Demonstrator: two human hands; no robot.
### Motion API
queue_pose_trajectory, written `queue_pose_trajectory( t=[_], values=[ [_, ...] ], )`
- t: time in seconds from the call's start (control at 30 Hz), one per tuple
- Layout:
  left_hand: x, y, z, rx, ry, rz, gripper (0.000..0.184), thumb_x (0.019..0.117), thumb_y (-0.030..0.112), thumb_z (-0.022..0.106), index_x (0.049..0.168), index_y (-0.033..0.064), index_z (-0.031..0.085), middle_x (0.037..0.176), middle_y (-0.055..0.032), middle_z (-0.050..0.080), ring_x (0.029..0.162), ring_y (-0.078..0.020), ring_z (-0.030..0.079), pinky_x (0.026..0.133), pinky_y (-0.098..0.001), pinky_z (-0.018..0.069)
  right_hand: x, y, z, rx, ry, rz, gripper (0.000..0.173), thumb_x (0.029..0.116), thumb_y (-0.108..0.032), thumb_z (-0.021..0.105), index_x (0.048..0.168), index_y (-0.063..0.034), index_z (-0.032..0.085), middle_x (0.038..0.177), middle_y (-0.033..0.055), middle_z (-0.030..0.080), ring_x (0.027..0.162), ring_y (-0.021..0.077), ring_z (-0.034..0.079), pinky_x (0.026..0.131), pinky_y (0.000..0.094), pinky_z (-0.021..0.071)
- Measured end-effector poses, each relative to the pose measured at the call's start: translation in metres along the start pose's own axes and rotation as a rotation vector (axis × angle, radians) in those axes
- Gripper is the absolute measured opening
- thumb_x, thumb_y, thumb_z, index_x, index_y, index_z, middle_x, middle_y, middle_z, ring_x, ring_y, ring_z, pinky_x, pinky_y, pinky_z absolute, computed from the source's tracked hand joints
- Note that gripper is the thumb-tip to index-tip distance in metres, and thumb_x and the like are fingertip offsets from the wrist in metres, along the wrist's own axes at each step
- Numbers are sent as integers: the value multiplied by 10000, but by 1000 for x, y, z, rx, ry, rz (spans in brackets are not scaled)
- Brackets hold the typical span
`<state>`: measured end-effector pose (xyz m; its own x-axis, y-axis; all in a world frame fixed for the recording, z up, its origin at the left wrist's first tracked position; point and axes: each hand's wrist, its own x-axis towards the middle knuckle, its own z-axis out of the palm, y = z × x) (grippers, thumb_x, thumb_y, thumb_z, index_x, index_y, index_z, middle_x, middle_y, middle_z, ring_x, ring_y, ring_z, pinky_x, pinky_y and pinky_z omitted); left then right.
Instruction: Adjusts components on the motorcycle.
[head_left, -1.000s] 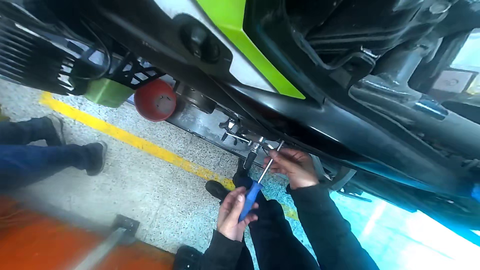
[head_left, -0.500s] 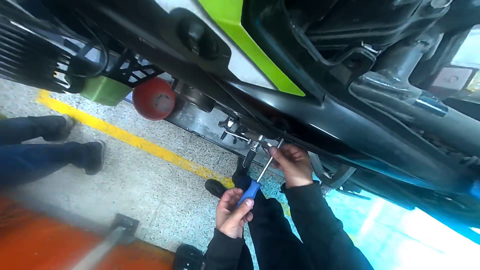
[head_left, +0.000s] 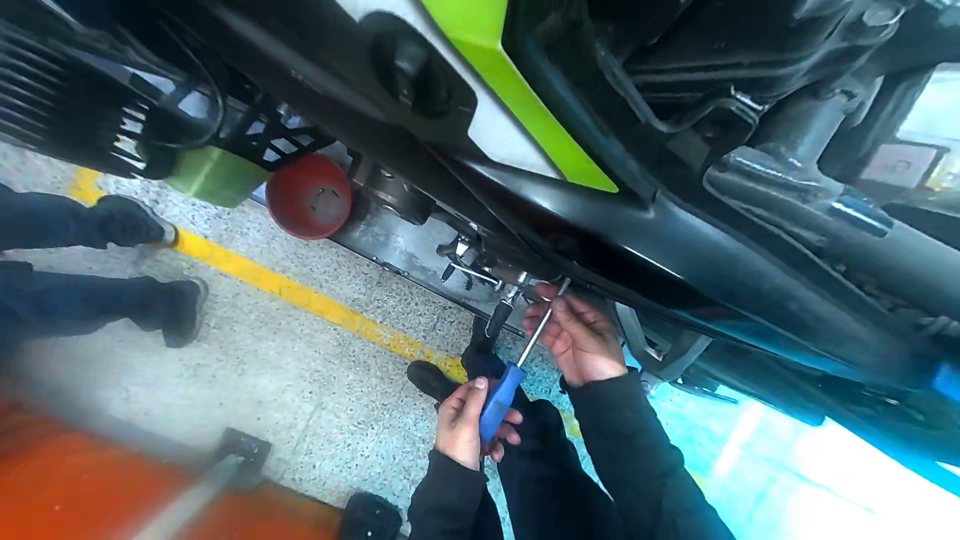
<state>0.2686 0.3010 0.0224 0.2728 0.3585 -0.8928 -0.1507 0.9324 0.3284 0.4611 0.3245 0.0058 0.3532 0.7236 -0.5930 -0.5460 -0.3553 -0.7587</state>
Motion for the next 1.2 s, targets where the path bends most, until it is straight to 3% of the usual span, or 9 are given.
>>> queue_pose_trajectory(
  t=[0.13,0.27,0.33,0.5,0.6,0.7,0.87,1.03,1.2],
  values=[
    [3,-14,-9,-4,-85,203,477,880,132,715,1308,-21,568,1098,-179,691,755,-231,704,527,-322,585,1,-10,14,-146,260,-14,74,919,41,701,966,-15,711,807,78,768,666,168,741,611,308,639],
    [0,-9,-5,-45,-16,114,280,1070,191,496,1177,-43,606,841,-205,726,540,-184,672,393,-253,502,-2,-11,-3,-71,6,42,277,1067,-93,475,1269,-6,644,1138,147,751,979,246,753,833,374,636],
    [3,-7,-4,26,-37,83,385,1109,269,405,1228,-26,622,894,-215,750,615,-226,720,429,-280,537,-2,-16,-3,-93,58,60,247,1051,-53,510,1237,6,661,1057,149,763,907,240,762,784,365,647],
    [6,-20,-11,3,-9,174,429,861,64,755,1251,7,586,1016,-166,677,697,-232,691,474,-322,573,5,-6,10,-212,334,-77,175,850,39,774,972,-44,679,835,46,741,707,145,715,667,317,635],
    [6,-14,-8,25,-9,101,267,1053,214,530,1184,-6,603,820,-159,687,499,-154,610,405,-258,501,-1,-8,4,-82,115,10,261,1069,-112,495,1271,-25,636,1098,118,751,955,225,745,830,367,628],
    [12,-9,-2,78,-22,54,472,1130,342,308,1221,2,621,746,-168,702,500,-177,637,403,-270,500,-5,-17,3,-52,156,85,268,1081,-104,480,1272,-10,642,1064,138,761,921,237,759,808,368,640],
    [15,-19,-14,35,-146,153,511,881,129,749,1349,59,554,1013,-140,698,670,-199,682,459,-291,545,7,-13,10,-119,363,2,96,909,-11,733,944,-72,668,837,36,715,687,125,675,649,299,609],
    [18,-20,-10,1,-162,123,290,1058,231,534,1252,36,624,816,-161,713,514,-138,626,404,-228,481,6,-17,6,19,103,56,344,1121,-197,332,1286,-83,611,1071,68,751,952,195,743,818,358,631],
    [17,-19,-19,-124,-363,32,394,1093,327,432,1347,63,577,850,-172,728,454,-108,597,374,-196,456,21,-10,20,530,258,54,413,1132,-336,242,1084,-155,610,933,7,726,851,114,726,744,268,612]
  ],
)
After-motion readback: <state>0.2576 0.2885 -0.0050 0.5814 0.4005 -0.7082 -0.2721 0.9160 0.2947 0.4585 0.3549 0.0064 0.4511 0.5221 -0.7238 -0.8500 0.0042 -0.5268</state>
